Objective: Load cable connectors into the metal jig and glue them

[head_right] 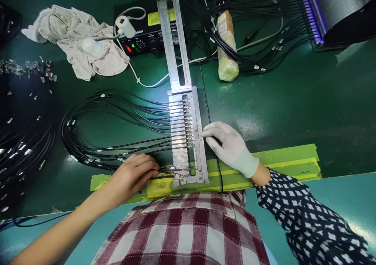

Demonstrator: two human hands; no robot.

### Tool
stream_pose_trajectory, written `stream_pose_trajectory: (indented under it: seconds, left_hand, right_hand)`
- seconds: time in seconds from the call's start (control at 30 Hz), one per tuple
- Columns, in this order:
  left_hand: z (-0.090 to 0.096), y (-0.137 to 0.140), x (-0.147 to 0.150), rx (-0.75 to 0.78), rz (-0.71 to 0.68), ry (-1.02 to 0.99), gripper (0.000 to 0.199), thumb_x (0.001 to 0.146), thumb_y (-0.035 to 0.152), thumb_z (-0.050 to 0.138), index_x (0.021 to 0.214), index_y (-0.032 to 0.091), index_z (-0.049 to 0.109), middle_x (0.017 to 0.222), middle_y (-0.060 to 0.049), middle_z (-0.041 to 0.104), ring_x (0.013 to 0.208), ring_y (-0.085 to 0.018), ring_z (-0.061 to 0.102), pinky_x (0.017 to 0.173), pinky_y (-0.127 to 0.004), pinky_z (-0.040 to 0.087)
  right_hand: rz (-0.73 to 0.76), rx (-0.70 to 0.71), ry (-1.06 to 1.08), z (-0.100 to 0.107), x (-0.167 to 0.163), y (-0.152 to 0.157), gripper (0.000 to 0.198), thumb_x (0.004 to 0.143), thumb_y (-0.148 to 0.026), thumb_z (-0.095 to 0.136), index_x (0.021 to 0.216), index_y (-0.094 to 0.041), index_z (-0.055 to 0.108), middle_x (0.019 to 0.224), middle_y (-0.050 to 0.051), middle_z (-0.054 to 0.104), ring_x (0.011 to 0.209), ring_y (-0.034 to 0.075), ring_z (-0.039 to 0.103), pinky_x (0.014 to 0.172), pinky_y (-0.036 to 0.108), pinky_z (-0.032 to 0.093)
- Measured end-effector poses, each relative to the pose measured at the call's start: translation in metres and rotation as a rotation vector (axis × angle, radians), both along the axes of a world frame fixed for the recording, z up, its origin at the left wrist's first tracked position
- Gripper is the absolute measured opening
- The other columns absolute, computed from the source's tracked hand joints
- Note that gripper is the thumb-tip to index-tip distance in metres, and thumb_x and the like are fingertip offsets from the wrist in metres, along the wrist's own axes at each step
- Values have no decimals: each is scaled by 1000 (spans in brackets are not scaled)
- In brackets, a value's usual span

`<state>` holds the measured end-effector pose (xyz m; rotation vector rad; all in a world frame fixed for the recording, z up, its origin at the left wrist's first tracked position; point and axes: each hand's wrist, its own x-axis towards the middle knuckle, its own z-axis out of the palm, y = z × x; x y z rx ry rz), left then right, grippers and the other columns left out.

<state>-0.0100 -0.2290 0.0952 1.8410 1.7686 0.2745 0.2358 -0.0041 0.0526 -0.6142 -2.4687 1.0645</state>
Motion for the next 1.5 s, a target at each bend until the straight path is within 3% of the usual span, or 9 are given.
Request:
stream_pose_trajectory:
  seconds: [0.1, 0.2, 0.33, 0.5, 1.07, 1.5]
  left_hand:
    - [2, 3, -3, 87, 36, -55, 15, 99, 19, 47, 102, 18, 61, 99, -6, 66, 94, -17, 59, 82, -31, 45]
    - [2, 10, 0, 172, 60, 15, 13, 98, 17, 47, 103, 17, 60, 99, -7, 65, 93, -18, 59, 82, -31, 46]
    - [-12, 20, 13, 271, -4, 137, 15, 98, 20, 50, 109, 16, 59, 96, -7, 67, 88, -18, 59, 78, -32, 46]
    - [-29, 26, 20, 365, -62, 90, 29, 98, 12, 46, 124, 14, 56, 96, -8, 66, 83, -17, 56, 75, -30, 46]
    - [-31, 34, 5, 390, -160, -81, 43, 96, 6, 43, 137, 13, 51, 103, -10, 61, 90, -18, 55, 79, -30, 48]
    - [-31, 45, 12, 447, -268, 54, 36, 98, 10, 42, 133, 9, 53, 98, -12, 64, 90, -20, 56, 80, -33, 49]
  right_hand:
    - [-3, 7, -3, 0, 0, 0, 19, 98, -23, 52, 105, -25, 70, 113, 5, 68, 108, 24, 63, 97, 46, 53]
    - [-4, 16, 0, 0, -1, 0, 19, 98, -23, 52, 104, -26, 70, 113, 4, 68, 107, 24, 64, 97, 46, 53]
    - [-7, 13, -1, 0, 0, 0, 19, 99, -23, 51, 105, -25, 70, 113, 4, 68, 108, 24, 63, 98, 46, 53]
    - [-1, 13, 1, 0, 0, 0, 18, 98, -21, 53, 105, -24, 69, 113, 4, 67, 108, 23, 63, 98, 44, 51]
    - [5, -8, 7, 2, -2, 1, 20, 98, -20, 52, 105, -24, 70, 112, 4, 68, 108, 23, 63, 96, 42, 51]
    - [19, 1, 18, 1, -2, 1, 18, 99, -19, 52, 105, -23, 68, 111, 3, 68, 106, 22, 63, 95, 40, 50]
